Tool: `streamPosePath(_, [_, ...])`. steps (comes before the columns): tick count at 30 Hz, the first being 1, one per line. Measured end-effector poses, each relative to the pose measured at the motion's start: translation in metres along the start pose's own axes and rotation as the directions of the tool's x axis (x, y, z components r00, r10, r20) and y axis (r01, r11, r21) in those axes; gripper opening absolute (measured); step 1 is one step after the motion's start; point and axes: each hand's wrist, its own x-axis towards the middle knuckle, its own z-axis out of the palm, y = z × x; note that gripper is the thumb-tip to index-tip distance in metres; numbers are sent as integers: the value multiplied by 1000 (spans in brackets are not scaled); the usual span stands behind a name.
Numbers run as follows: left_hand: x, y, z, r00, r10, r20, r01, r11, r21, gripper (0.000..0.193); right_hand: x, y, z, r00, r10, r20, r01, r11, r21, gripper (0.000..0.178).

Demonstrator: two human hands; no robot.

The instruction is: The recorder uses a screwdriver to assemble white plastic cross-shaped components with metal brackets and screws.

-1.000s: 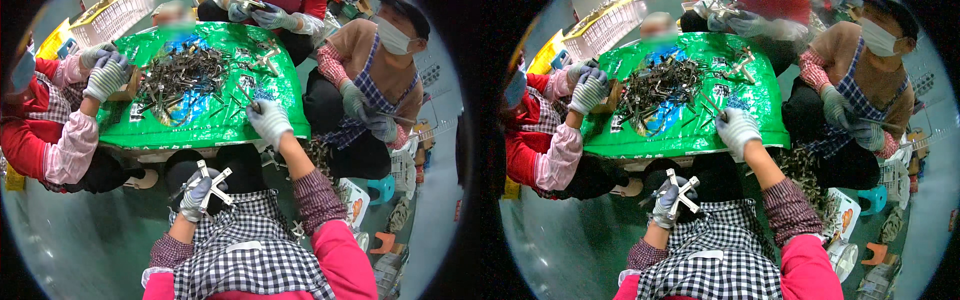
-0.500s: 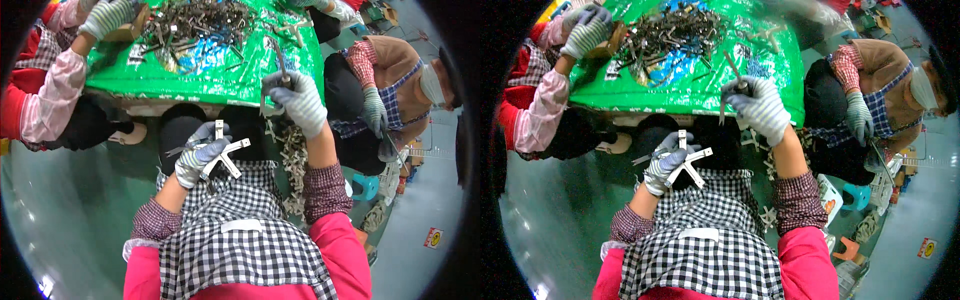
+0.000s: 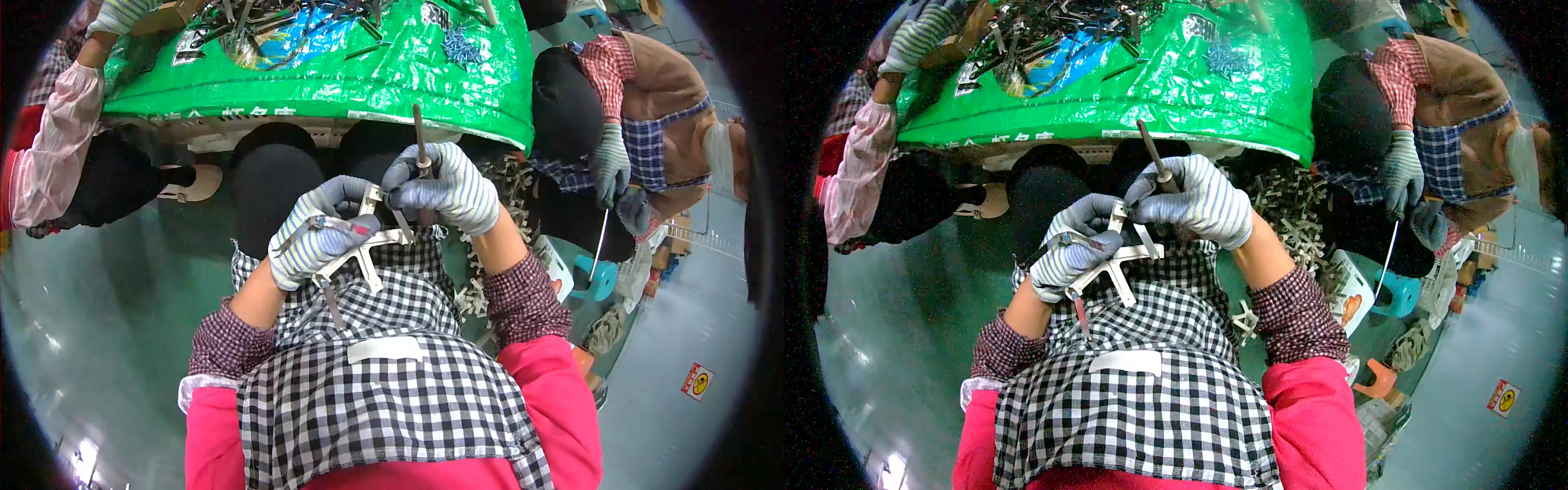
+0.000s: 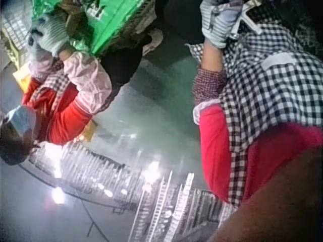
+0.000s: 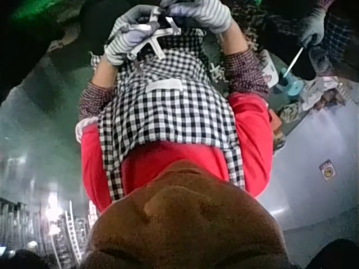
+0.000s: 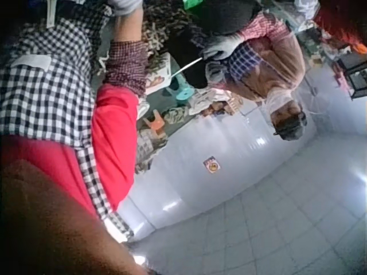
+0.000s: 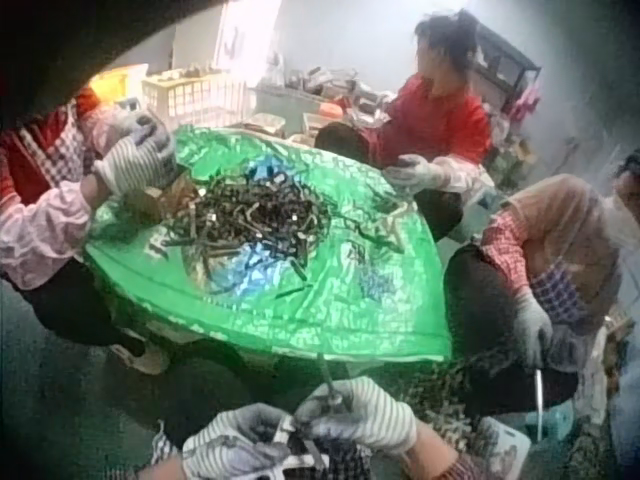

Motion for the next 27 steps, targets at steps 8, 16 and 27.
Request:
streamPosePath(8, [3,-6,-1,999,36,2,-36,999,10,40,3,12,0,999,31,11,-32,992,123,15])
streamPosePath(16, [3,4,-5,998,-30,48,12,937,350,43,9,6,-7,986,87,146,-80,995,-56,16])
streamPosePath(27, [-12,18,-30,773,-329,543,123,916,381,68,-4,16,-4,952,48,303,-6,991,-137,17])
